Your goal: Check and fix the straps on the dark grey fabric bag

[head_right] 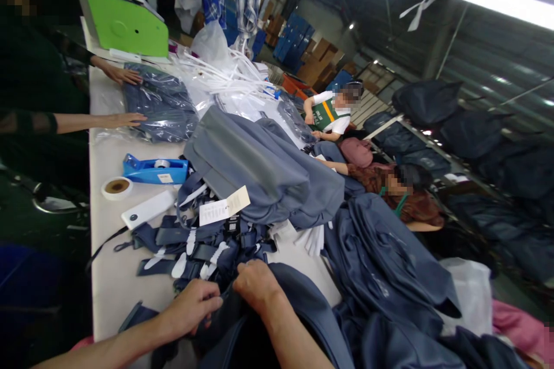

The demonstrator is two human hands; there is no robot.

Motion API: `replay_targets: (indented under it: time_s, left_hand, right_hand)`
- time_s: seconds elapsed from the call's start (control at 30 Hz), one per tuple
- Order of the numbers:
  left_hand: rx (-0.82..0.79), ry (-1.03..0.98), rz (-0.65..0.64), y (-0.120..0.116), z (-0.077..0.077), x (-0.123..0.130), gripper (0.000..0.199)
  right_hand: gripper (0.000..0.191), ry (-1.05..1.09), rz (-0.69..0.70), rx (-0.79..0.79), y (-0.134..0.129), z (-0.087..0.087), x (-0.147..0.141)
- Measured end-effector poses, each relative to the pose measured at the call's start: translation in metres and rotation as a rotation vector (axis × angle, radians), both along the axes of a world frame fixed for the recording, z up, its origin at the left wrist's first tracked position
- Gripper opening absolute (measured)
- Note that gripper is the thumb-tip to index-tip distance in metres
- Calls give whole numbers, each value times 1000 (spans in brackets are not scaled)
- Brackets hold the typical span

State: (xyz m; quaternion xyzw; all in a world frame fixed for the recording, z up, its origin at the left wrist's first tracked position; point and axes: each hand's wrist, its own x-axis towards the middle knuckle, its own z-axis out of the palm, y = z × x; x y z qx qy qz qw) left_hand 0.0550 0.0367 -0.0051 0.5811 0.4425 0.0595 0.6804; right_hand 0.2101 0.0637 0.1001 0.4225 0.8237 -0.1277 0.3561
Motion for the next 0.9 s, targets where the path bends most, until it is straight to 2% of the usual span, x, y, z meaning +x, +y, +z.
replay_targets:
  time_s: [0.1,0.3,0.6,0.77,0.9]
  left_hand:
    - [24,61,-33,-3,4,9,18]
    - [79,155,-88,-9,14,25,19]
    - [101,213,-103,-9,20,26,23]
    - [78,193,-111,-12,18,30,23]
    - [55,167,-114,-13,12,33,23]
  right_hand:
    - [22,7,-2,29,-3,2,0]
    - [22,13,-29,26,-8,1,2]
    - [24,49,-7,43,-10,-7,8]
    - [21,114,39,132,-18,-6,16]
    - [20,84,15,170,-27,-3,23]
